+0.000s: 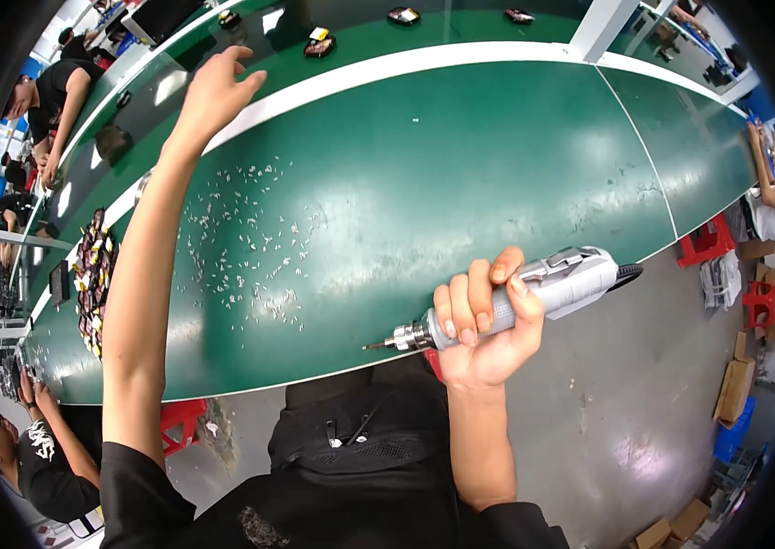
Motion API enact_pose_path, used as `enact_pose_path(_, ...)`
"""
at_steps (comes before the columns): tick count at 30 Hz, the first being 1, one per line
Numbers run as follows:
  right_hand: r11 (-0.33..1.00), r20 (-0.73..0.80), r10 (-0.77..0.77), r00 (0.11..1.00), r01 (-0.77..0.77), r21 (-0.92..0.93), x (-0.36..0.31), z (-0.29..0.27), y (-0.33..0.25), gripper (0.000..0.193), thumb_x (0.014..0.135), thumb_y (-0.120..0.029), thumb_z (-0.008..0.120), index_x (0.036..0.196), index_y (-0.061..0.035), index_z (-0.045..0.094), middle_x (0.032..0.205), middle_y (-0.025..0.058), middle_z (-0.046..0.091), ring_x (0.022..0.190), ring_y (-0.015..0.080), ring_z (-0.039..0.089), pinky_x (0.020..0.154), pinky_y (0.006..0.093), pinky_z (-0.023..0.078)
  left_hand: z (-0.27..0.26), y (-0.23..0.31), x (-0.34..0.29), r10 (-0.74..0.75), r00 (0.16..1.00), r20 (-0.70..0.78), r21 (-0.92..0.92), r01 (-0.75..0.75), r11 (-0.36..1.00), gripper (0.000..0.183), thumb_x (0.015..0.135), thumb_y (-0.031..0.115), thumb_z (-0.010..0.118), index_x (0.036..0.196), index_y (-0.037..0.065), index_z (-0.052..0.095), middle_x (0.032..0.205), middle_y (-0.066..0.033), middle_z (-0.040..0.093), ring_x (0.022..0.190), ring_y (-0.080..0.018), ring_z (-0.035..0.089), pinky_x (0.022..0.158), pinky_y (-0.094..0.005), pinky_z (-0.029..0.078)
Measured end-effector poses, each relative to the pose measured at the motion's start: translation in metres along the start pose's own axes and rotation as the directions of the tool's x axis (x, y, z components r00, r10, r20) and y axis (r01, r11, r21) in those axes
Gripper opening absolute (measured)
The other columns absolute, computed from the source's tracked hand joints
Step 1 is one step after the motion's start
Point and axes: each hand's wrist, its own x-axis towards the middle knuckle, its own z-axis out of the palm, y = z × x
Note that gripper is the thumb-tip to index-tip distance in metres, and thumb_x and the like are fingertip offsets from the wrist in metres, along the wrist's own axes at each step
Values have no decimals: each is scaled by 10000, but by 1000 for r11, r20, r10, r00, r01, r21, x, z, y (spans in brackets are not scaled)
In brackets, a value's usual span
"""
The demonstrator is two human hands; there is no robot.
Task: The person is assembling small battery packs into electronic components using an electric screwdriver.
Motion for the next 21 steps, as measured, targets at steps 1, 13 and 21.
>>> enact_pose_path(1,1000,19,3,1000,-4,12,1,-3,1,132,902,-204,457,871,-76,443,525,-10,348,383,93,328,418,278,355,11,-9,23,-92,985,143,-15,95,995,550,807,352,647,1249,48,530,1082,-178,605,993,-298,596,875,-384,466)
enact_pose_path(13,997,84,75,994,-76,8,7,-6,-2,124,887,-196,461,880,-73,453,530,14,376,383,113,359,429,292,367,58,24,66,108,973,202,-25,-106,994,462,805,295,669,1192,75,549,1169,-157,549,1099,-333,538,911,-423,458)
enact_pose_path(21,994,86,95,992,-100,54,4,-5,-3,115,889,-186,445,883,-74,467,532,7,373,404,109,361,453,291,378,62,32,52,71,997,0,-157,-70,985,466,763,226,676,1173,41,554,1057,-170,604,950,-304,614,871,-382,475)
